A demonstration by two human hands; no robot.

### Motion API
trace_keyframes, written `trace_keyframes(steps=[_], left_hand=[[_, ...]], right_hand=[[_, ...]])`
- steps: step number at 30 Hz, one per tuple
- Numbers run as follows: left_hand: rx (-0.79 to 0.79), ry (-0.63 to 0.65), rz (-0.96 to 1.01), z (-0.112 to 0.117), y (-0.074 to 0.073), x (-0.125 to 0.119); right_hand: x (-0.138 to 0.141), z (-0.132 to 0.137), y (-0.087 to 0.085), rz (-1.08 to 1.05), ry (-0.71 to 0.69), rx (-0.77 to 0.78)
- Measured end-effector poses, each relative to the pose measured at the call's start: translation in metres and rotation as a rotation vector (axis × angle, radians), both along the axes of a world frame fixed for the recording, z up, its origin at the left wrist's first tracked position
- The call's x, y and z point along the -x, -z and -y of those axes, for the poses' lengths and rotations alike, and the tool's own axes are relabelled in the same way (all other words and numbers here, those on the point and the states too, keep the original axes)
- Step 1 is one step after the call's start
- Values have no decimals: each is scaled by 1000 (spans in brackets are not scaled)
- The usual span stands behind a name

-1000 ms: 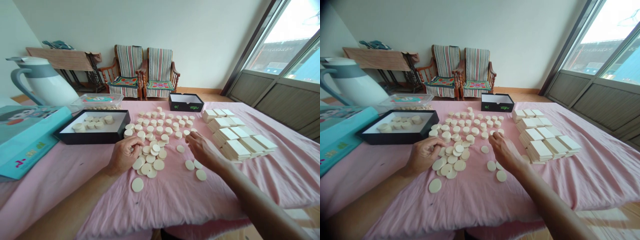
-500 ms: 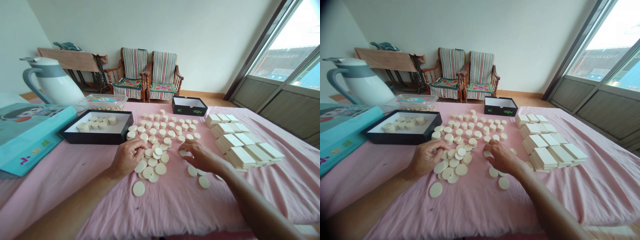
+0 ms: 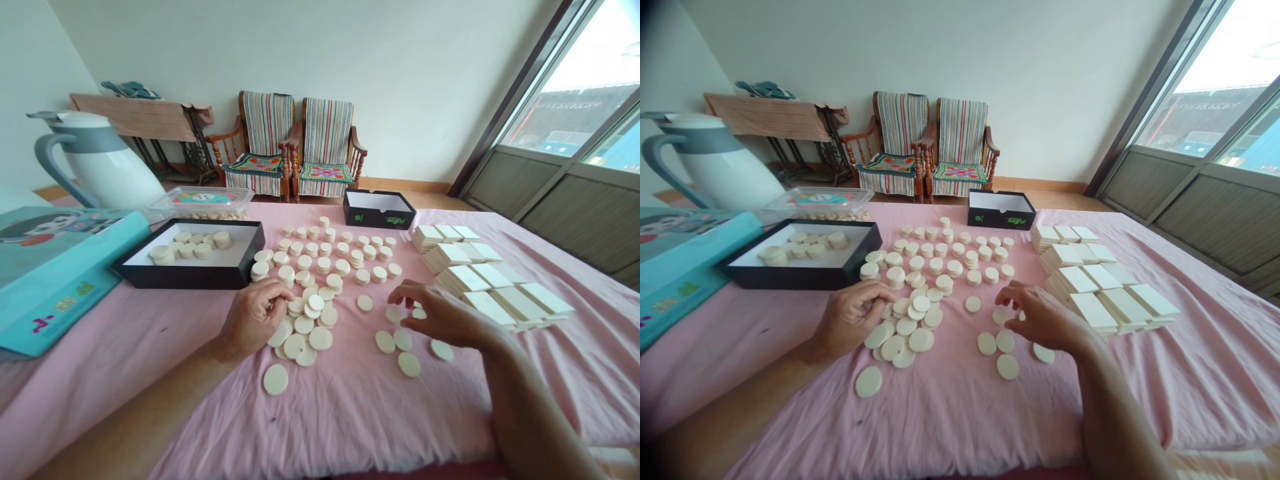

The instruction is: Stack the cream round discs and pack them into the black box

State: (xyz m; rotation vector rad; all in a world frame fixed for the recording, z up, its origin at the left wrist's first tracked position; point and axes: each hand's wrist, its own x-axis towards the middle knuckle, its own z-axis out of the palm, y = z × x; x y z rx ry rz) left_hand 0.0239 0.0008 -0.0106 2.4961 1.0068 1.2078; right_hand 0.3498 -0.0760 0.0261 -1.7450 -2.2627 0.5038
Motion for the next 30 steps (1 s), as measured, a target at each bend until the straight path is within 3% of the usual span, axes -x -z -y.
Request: trace_keyframes(steps=[12,18,25,30], left_hand=[[8,10,15,2,-2,-1],[-5,25,13,2,-2,-1],[-4,21,15,2,0,0],[-19,34,15,3,1,0]], right_hand=[[14,-1,11,85,43,-55],[28,-13,14,-82,126,-257],[21,-3,5,-39,-9,33],[22,0,4,-18,-51,43]])
